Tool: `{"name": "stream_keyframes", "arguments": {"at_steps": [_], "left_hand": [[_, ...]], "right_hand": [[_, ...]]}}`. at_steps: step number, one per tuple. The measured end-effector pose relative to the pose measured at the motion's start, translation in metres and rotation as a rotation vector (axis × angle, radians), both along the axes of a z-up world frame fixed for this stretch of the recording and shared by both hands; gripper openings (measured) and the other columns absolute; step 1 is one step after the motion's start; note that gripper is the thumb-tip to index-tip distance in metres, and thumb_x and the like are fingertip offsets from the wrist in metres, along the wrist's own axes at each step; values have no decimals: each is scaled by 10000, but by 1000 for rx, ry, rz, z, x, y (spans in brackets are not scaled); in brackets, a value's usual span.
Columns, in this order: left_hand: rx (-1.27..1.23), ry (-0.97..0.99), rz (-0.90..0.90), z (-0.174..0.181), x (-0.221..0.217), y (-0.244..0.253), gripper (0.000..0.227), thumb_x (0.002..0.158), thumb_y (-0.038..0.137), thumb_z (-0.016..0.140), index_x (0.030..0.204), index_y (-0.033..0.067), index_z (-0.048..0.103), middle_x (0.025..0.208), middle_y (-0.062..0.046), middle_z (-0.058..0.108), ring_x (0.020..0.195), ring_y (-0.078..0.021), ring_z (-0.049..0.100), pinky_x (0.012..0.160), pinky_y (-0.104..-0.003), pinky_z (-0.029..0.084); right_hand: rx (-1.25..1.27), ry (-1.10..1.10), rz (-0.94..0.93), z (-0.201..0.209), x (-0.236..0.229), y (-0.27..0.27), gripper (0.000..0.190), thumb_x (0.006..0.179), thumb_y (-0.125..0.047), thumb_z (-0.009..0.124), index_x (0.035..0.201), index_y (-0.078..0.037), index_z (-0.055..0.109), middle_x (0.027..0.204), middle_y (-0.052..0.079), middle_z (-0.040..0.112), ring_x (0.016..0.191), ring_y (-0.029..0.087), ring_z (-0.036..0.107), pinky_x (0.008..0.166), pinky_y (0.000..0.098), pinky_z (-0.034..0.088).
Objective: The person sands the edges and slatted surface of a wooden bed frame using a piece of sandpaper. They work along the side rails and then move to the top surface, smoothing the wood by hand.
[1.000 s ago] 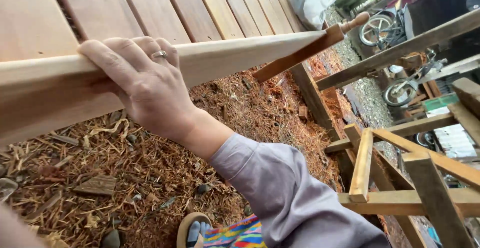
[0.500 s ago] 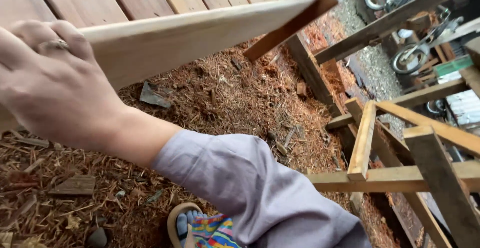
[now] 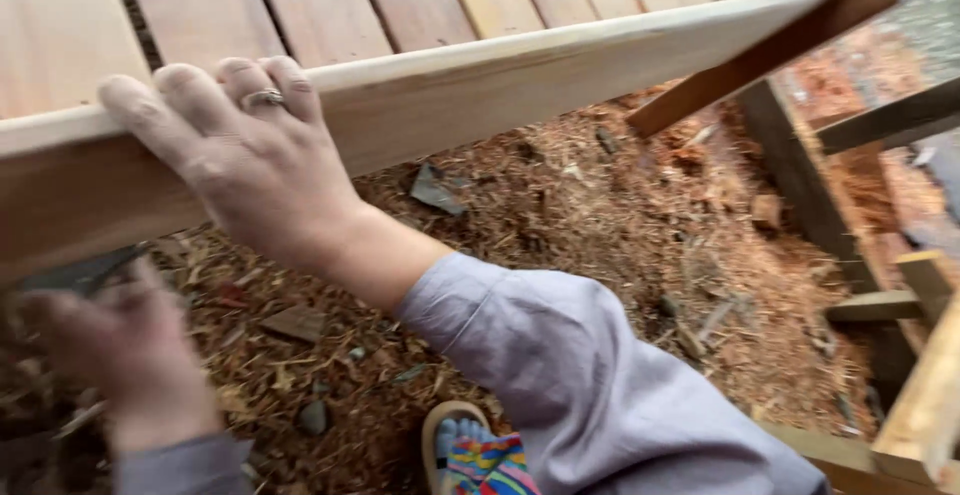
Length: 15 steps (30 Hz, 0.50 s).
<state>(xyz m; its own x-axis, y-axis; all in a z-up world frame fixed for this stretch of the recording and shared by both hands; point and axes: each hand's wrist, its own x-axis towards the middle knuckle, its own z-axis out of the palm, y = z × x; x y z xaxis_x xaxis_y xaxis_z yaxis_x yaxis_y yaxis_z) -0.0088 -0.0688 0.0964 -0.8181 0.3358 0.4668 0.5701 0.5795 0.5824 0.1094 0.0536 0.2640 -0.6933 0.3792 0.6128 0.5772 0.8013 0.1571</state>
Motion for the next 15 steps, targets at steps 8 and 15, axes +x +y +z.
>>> {"name": "stream_keyframes", "arguments": {"at_steps": [8, 15], "left_hand": [[931, -1539, -289, 6, 74, 43, 349, 949, 134, 574, 1285, 104, 665, 1215, -123, 726, 1118, -237, 672, 870, -391, 581], [532, -835, -492, 96, 50, -10, 245, 1003, 118, 695, 1243, 73, 711, 1078, -111, 741, 995, -161, 674, 824, -323, 602]], "right_hand": [[-83, -51, 483, 7, 61, -7, 396, 1145, -123, 413, 1527, -161, 511, 1590, 85, 439, 1509, 340, 432, 1278, 553, 238], [-37, 396, 683, -122, 57, -44, 611, 1056, -570, 397, 1556, -225, 463, 1602, 71, 463, 1543, 354, 285, 1258, 639, 140]]}}
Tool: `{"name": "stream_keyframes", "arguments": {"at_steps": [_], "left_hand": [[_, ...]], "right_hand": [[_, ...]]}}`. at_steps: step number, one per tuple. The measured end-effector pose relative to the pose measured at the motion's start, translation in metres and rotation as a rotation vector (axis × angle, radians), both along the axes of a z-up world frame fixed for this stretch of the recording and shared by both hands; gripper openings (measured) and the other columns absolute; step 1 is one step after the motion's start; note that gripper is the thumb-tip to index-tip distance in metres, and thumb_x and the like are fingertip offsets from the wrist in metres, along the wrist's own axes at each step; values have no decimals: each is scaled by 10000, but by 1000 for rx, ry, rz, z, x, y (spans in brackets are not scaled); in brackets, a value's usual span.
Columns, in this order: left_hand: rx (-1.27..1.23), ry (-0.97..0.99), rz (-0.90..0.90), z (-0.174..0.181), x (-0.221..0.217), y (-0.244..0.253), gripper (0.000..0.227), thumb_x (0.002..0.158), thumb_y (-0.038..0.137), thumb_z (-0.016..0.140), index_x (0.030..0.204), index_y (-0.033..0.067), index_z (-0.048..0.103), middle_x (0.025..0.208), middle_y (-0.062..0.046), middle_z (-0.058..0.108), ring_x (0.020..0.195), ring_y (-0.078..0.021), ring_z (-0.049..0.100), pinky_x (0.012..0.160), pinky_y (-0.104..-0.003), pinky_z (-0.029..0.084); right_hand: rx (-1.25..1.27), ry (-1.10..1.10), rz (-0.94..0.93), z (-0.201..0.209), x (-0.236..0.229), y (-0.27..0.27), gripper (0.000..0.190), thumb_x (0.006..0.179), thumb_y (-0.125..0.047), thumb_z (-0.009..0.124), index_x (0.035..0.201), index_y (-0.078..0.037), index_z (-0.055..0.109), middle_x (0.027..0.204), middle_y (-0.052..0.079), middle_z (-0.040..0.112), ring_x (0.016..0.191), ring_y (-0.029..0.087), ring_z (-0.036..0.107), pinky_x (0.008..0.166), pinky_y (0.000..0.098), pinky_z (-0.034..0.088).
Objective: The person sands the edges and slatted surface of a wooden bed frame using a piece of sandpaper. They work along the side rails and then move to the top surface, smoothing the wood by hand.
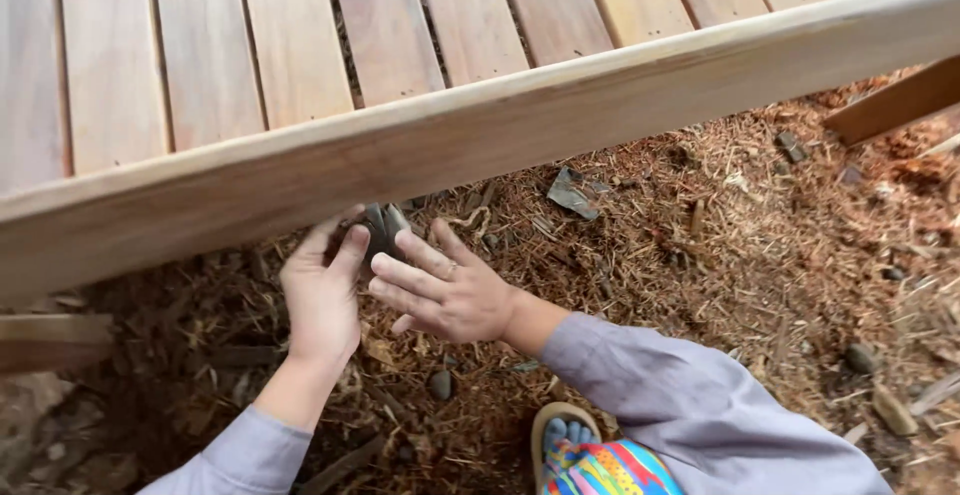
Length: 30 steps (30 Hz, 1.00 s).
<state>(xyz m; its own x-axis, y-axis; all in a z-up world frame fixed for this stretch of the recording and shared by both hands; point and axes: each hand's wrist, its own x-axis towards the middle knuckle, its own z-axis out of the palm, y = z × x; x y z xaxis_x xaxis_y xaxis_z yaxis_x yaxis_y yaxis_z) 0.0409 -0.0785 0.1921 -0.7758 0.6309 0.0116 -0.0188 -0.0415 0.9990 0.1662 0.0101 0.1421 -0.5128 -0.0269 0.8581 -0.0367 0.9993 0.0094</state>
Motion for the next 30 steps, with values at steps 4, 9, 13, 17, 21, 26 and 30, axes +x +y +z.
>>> {"name": "stream_keyframes", "arguments": {"at_steps": [4, 9, 13, 17, 21, 26, 30], "left_hand": [[64, -12, 73, 27, -2, -1, 210, 958, 65, 732, 1166, 31, 729, 1020, -94, 759, 935, -107, 690, 828, -257, 615], [142, 207, 169, 45, -18, 9, 176, 958, 55, 751, 1131, 22, 759, 1008, -87, 764, 954, -106, 694, 879, -274, 600], [197, 406, 204, 44, -31, 12, 171, 911, 74, 804, 1075, 32, 777, 945, -88, 707, 907, -126, 657, 845, -302, 562], [312, 229, 196, 23, -42, 24, 149, 915, 22, 784, 1037, -54, 747, 861, -126, 733, 782, -123, 691, 717, -285, 620], [312, 271, 244, 32, -46, 25, 117, 928, 17, 783, 1025, -37, 744, 878, -119, 745, 818, -102, 682, 689, -270, 599], [264, 319, 170, 42, -21, 28, 107, 1008, 72, 673, 987, 45, 775, 832, -35, 748, 799, -47, 597, 734, -287, 577], [289, 444, 145, 50, -29, 18, 193, 1046, 161, 643, 1030, 13, 766, 832, -110, 745, 723, -187, 688, 752, -339, 617]], "right_hand": [[-6, 54, -48, -29, -36, 0, 536, 1022, -502, 552, 1442, -174, 602, 1518, 91, 557, 1488, 446, 376, 1178, 708, 276], [81, 93, -186, -33, -74, 5, 387, 1015, -364, 586, 1333, -158, 666, 1413, 127, 604, 1345, 488, 477, 1086, 855, 217], [139, 162, -220, -20, -88, 20, 498, 990, -270, 566, 1456, -93, 563, 1552, 185, 469, 1529, 458, 236, 1132, 831, 78], [114, 60, -193, 19, -86, 32, 588, 1043, -237, 516, 1583, -55, 371, 1622, 214, 383, 1541, 401, 251, 1148, 789, -50], [35, -27, -127, 61, -77, 23, 741, 1006, -455, 534, 1594, -46, 344, 1657, 190, 339, 1558, 383, 238, 1156, 767, -105], [163, 42, -171, 56, -81, 48, 488, 1069, -267, 539, 1550, -217, 472, 1593, 59, 490, 1518, 304, 363, 1194, 725, -27], [265, 87, -143, 48, -69, 93, 472, 1051, -331, 552, 1519, -275, 515, 1574, 26, 511, 1502, 272, 390, 1197, 736, -2]]}}
